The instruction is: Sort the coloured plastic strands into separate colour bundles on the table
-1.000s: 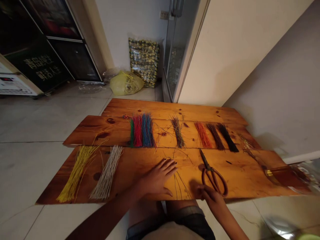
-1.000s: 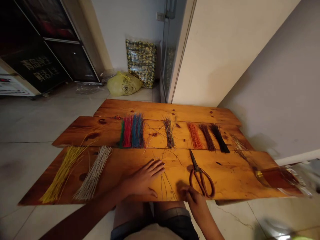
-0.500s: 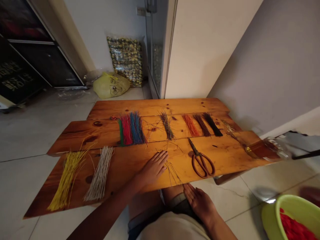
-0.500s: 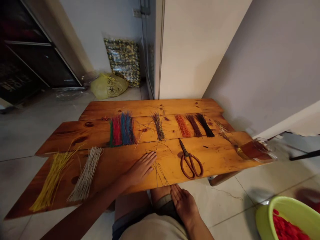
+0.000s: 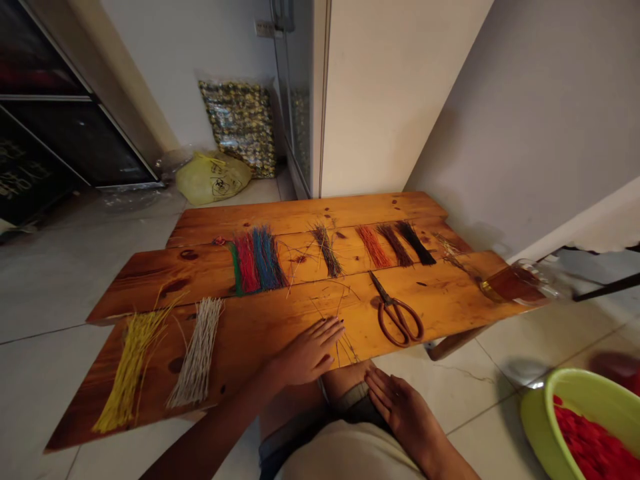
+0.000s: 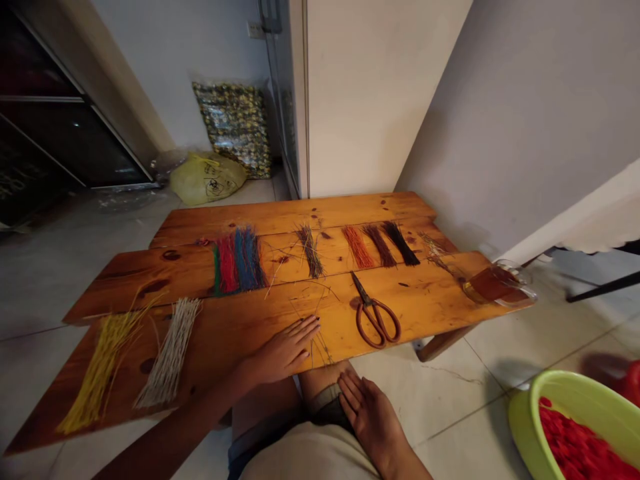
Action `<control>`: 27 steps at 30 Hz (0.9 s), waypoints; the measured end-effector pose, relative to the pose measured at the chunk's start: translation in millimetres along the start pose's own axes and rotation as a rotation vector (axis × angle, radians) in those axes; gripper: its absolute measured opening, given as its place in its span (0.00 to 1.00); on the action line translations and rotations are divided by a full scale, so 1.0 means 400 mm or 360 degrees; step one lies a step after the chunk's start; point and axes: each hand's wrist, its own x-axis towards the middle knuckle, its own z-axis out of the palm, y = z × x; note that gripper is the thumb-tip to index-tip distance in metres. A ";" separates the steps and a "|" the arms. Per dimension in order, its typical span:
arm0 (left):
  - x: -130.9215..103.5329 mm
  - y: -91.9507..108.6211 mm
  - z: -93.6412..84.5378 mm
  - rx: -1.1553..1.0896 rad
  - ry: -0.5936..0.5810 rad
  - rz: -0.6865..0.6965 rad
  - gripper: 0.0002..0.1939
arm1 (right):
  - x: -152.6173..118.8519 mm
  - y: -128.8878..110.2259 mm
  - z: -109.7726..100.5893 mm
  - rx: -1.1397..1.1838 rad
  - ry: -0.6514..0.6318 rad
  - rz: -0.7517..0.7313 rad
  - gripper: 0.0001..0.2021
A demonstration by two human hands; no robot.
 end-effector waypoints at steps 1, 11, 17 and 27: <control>-0.012 0.002 -0.011 -0.0022 -0.0021 0.0043 0.32 | 0.007 -0.001 0.000 -0.0052 0.0020 -0.0070 0.13; 0.055 0.050 0.075 0.0073 0.0073 -0.0144 0.41 | 0.046 -0.005 -0.038 -0.0538 0.0212 -0.0529 0.19; 0.054 0.088 0.150 0.0194 0.0137 -0.0131 0.24 | 0.036 -0.015 -0.065 -0.0336 0.0234 -0.0565 0.16; 0.007 0.102 0.185 0.0290 0.0374 -0.0028 0.20 | 0.052 -0.020 -0.105 -0.0180 0.0269 -0.0485 0.10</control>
